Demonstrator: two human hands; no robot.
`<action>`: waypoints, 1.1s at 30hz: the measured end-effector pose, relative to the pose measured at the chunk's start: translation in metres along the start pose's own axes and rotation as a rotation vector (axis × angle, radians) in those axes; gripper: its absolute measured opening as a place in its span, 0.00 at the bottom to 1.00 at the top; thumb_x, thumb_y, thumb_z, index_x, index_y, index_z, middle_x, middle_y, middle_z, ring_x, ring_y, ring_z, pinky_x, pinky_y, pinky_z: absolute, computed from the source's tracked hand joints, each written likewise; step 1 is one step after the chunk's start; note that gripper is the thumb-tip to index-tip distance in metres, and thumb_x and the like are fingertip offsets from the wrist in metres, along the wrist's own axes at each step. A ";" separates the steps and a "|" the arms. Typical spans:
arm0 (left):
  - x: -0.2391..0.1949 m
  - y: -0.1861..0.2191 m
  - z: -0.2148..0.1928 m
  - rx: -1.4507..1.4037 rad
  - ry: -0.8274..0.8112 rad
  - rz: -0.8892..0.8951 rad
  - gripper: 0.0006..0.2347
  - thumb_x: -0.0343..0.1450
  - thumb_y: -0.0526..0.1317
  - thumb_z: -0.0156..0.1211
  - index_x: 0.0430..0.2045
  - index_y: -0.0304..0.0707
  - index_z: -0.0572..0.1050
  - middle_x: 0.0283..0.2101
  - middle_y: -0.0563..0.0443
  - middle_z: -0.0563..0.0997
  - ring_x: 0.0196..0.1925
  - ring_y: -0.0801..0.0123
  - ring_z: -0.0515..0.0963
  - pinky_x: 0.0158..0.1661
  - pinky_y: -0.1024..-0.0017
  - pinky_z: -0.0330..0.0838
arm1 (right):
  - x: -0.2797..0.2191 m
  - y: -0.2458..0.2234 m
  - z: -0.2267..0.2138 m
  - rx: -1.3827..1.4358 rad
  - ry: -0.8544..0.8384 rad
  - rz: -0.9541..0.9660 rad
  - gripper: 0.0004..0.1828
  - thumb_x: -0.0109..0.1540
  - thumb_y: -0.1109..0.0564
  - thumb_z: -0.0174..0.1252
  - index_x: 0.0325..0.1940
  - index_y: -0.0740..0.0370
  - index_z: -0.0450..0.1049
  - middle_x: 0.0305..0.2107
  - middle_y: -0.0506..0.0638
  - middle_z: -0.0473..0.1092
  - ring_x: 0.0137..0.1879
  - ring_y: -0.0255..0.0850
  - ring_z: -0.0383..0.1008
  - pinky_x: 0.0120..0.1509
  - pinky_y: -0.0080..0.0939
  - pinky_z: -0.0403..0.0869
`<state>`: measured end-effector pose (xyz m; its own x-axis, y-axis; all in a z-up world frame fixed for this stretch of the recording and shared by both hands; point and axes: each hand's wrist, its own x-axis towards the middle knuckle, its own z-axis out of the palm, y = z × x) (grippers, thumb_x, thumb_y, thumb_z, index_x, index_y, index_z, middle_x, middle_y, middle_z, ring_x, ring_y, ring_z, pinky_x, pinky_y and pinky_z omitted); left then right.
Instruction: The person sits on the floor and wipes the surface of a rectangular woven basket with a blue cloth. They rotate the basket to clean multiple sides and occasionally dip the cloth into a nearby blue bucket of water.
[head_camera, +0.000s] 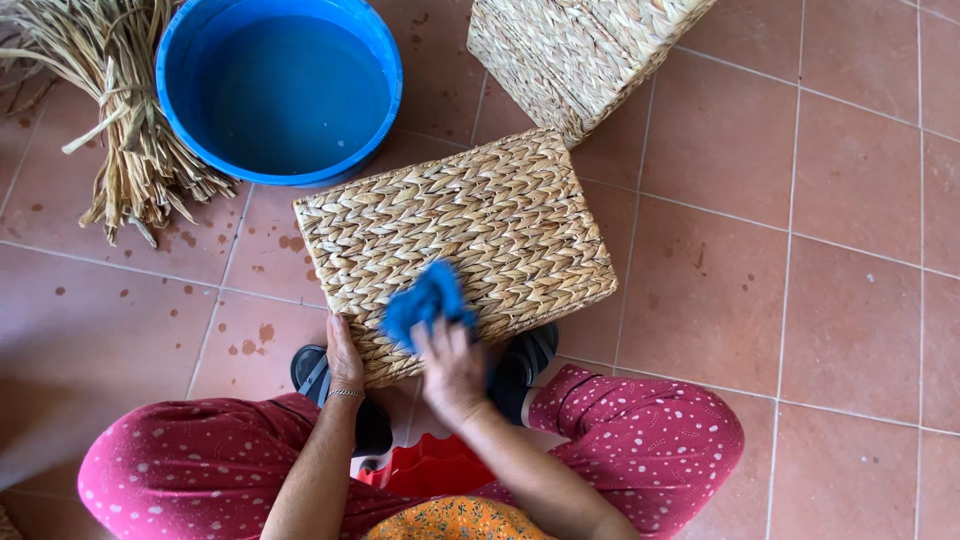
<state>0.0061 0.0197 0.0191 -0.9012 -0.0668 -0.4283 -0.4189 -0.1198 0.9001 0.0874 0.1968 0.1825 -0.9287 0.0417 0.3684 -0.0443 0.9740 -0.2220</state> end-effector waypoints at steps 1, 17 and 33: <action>0.000 0.000 0.001 0.007 -0.020 0.013 0.29 0.78 0.59 0.37 0.67 0.36 0.63 0.64 0.44 0.72 0.64 0.64 0.70 0.63 0.67 0.62 | -0.004 -0.015 -0.002 0.044 -0.087 -0.068 0.28 0.57 0.61 0.62 0.62 0.59 0.68 0.56 0.65 0.67 0.56 0.55 0.67 0.42 0.53 0.75; -0.017 0.026 0.016 0.112 0.108 -0.059 0.27 0.76 0.57 0.45 0.68 0.44 0.63 0.61 0.43 0.75 0.62 0.64 0.72 0.61 0.69 0.64 | 0.085 0.223 -0.007 -0.364 -0.170 0.644 0.34 0.57 0.51 0.60 0.68 0.49 0.64 0.61 0.61 0.64 0.62 0.68 0.63 0.57 0.65 0.73; -0.024 0.038 0.013 0.104 0.044 0.041 0.28 0.78 0.56 0.33 0.68 0.35 0.61 0.66 0.43 0.70 0.68 0.61 0.67 0.66 0.68 0.55 | 0.153 0.090 0.071 -0.136 -0.276 -0.141 0.14 0.66 0.57 0.57 0.55 0.43 0.71 0.39 0.50 0.69 0.41 0.45 0.68 0.28 0.39 0.71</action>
<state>0.0105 0.0293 0.0641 -0.9129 -0.1131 -0.3922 -0.3933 -0.0133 0.9193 -0.0851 0.2753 0.1543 -0.9825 -0.1389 0.1243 -0.1468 0.9875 -0.0572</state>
